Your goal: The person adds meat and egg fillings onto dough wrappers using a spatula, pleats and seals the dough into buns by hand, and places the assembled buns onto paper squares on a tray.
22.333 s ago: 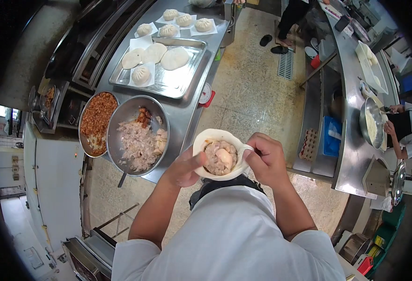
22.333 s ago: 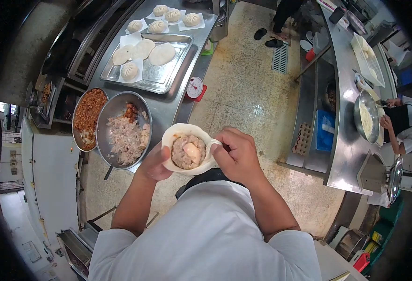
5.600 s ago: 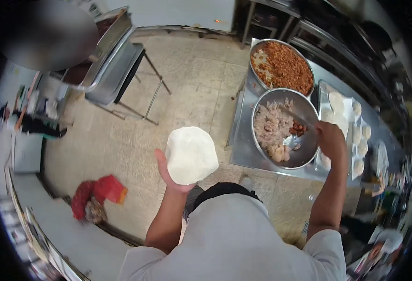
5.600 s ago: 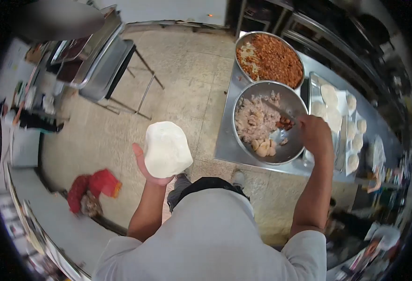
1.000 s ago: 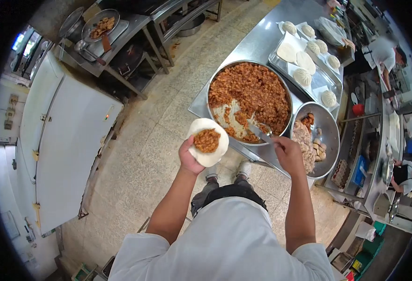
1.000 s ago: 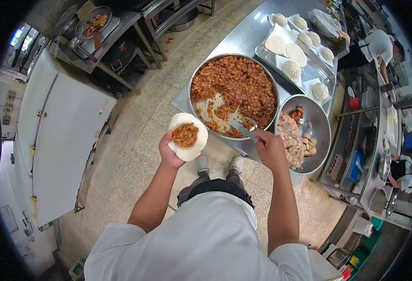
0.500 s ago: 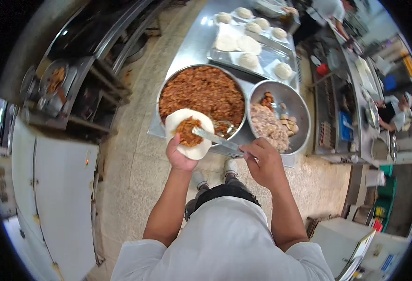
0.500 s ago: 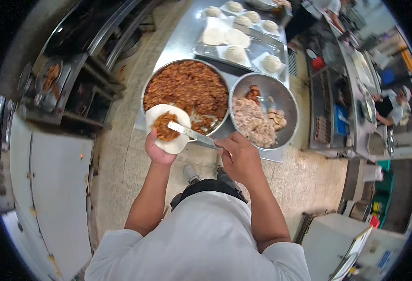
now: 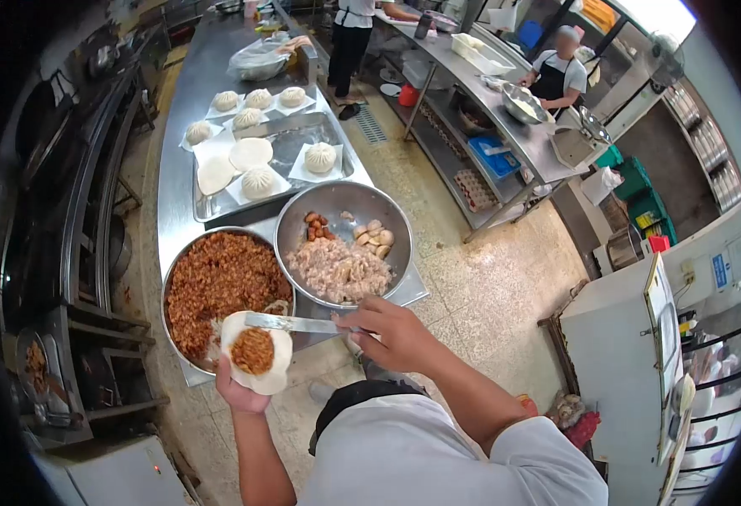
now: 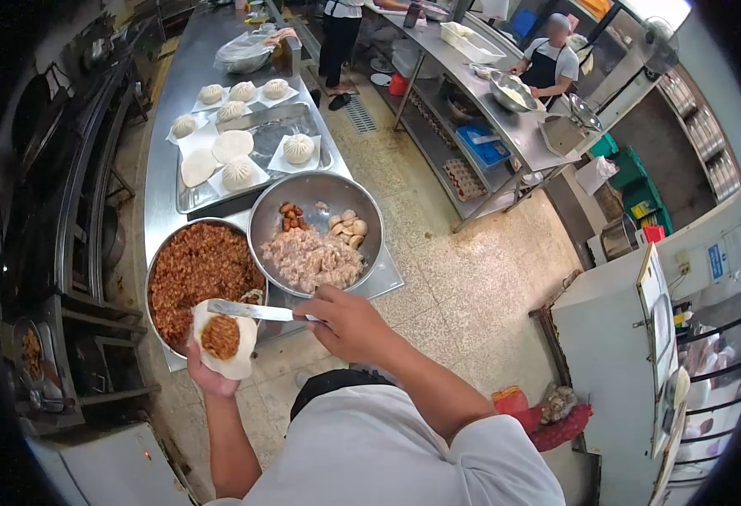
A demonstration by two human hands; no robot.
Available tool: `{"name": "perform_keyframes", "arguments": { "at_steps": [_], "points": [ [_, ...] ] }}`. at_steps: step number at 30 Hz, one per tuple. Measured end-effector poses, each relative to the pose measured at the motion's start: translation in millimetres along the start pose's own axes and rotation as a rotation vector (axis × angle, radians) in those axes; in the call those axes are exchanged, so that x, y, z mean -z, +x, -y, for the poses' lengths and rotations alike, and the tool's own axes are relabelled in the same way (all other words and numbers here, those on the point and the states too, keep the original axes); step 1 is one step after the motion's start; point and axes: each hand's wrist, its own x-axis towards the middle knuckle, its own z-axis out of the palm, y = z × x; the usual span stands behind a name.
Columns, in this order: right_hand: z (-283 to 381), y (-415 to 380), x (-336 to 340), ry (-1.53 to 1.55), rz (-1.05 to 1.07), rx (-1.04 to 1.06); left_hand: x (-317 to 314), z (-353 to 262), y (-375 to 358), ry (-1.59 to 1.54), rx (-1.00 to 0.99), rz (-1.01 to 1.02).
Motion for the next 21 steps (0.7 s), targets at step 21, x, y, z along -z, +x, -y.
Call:
{"name": "perform_keyframes", "arguments": {
  "at_steps": [21],
  "points": [
    [-66, -29, 94, -0.233, 0.022, 0.032, -87, 123, 67, -0.145, 0.033, -0.067]
  ]
}}
